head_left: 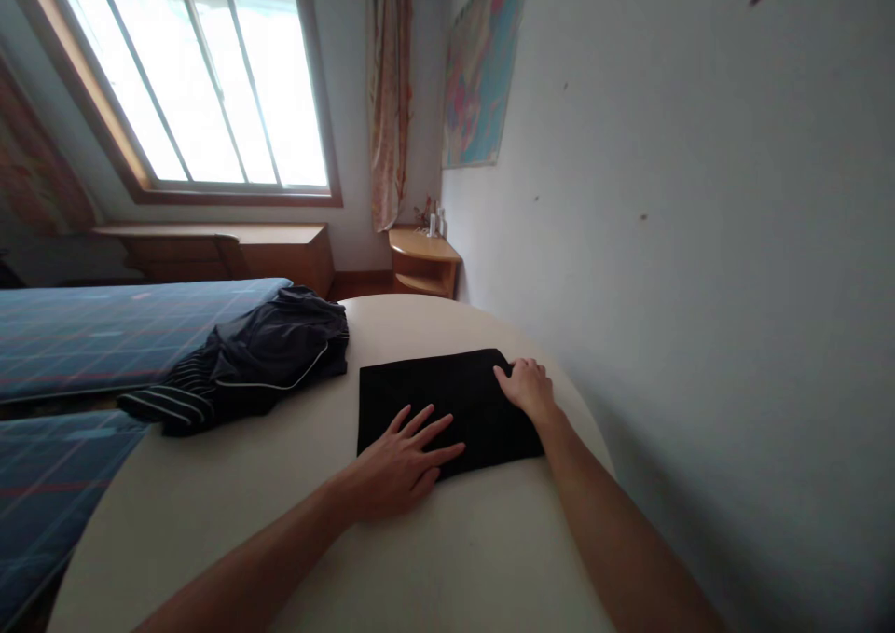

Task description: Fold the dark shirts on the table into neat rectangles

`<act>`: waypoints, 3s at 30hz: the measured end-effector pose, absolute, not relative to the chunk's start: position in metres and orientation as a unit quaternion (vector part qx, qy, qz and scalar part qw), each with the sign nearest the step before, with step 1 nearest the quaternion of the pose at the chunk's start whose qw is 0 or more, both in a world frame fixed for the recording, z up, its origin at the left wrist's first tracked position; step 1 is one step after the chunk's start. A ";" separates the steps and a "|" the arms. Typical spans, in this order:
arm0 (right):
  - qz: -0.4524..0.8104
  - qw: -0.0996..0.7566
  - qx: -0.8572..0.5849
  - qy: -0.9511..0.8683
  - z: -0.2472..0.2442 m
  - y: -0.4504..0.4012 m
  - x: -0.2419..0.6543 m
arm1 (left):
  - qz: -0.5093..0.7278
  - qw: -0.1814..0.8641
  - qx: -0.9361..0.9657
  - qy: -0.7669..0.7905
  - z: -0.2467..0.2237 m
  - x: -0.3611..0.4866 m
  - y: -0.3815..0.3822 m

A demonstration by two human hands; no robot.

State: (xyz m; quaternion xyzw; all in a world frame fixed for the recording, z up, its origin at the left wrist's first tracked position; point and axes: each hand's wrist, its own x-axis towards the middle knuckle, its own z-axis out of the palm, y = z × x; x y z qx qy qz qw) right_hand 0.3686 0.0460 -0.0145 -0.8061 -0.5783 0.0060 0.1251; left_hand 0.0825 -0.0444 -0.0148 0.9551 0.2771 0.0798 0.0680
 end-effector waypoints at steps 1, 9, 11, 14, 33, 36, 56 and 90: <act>0.008 0.121 -0.810 -0.574 -0.013 0.045 0.369 | 0.076 0.069 0.956 0.275 -0.014 0.083 -0.045; 0.023 0.081 -0.818 -0.569 -0.011 0.044 0.377 | 0.064 0.071 0.957 0.275 -0.014 0.083 -0.048; 0.038 0.079 -0.815 -0.573 -0.011 0.044 0.381 | 0.070 0.070 0.957 0.274 -0.016 0.083 -0.048; 0.043 0.082 -0.815 -0.572 -0.011 0.044 0.382 | 0.077 0.069 0.956 0.276 -0.017 0.083 -0.047; 0.027 0.194 -0.736 -0.648 -0.002 0.043 0.374 | 0.074 0.118 0.962 0.235 -0.003 0.087 -0.053; 0.019 0.216 -0.728 -0.651 0.002 0.043 0.373 | 0.095 0.129 0.951 0.266 -0.003 0.076 -0.044; 0.083 0.322 -0.680 -0.653 -0.007 0.053 0.391 | 0.145 0.083 0.897 0.410 -0.020 0.054 -0.002; 0.050 0.302 -0.672 -0.674 -0.013 0.052 0.392 | 0.053 0.109 0.924 0.362 -0.008 0.120 -0.008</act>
